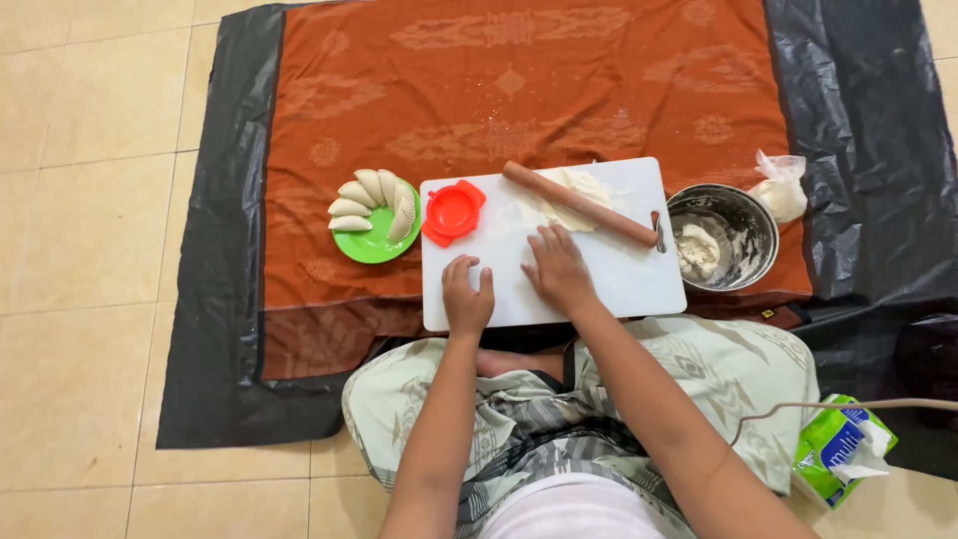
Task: A person is preparing dumplings by rolling out dough with a rolling pin, adding filling, and using a red plastic mold to shape and seal them.
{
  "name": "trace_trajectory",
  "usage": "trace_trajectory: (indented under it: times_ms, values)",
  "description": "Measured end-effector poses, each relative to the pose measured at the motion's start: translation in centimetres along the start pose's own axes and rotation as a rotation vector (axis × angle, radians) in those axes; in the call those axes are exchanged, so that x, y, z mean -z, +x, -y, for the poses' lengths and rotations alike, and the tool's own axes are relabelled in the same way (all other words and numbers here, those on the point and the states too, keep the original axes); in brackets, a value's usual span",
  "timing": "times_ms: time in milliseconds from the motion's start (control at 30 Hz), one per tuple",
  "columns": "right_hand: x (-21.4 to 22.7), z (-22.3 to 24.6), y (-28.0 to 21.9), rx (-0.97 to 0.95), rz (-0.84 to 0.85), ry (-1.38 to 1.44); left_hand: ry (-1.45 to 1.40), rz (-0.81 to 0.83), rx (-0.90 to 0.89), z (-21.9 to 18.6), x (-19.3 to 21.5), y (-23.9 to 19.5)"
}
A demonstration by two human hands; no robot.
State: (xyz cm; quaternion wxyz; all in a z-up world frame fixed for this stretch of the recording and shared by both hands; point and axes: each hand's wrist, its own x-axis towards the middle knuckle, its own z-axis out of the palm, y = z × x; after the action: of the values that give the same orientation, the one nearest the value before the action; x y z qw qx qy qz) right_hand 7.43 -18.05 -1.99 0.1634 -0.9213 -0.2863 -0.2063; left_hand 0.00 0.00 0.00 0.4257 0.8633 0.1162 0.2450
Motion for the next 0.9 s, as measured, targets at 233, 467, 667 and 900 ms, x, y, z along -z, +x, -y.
trace_trajectory:
  times_ms: [233, 467, 667, 900]
  values:
    - [3.7, 0.7, -6.4, 0.100, 0.116, 0.068, -0.016, -0.008, 0.003, 0.6, 0.1, -0.3]
    - [1.2, -1.4, -2.8, 0.045, -0.165, 0.072, 0.059, -0.020, -0.072, 1.4, -1.0, -0.4]
    - [3.0, 0.9, -5.2, 0.087, -0.100, 0.084, 0.074, -0.008, -0.084, 1.3, -0.6, -0.4]
    - [1.2, -10.2, -2.5, -0.030, -0.361, -0.098, 0.077, -0.004, -0.087, 0.6, -0.6, -0.5]
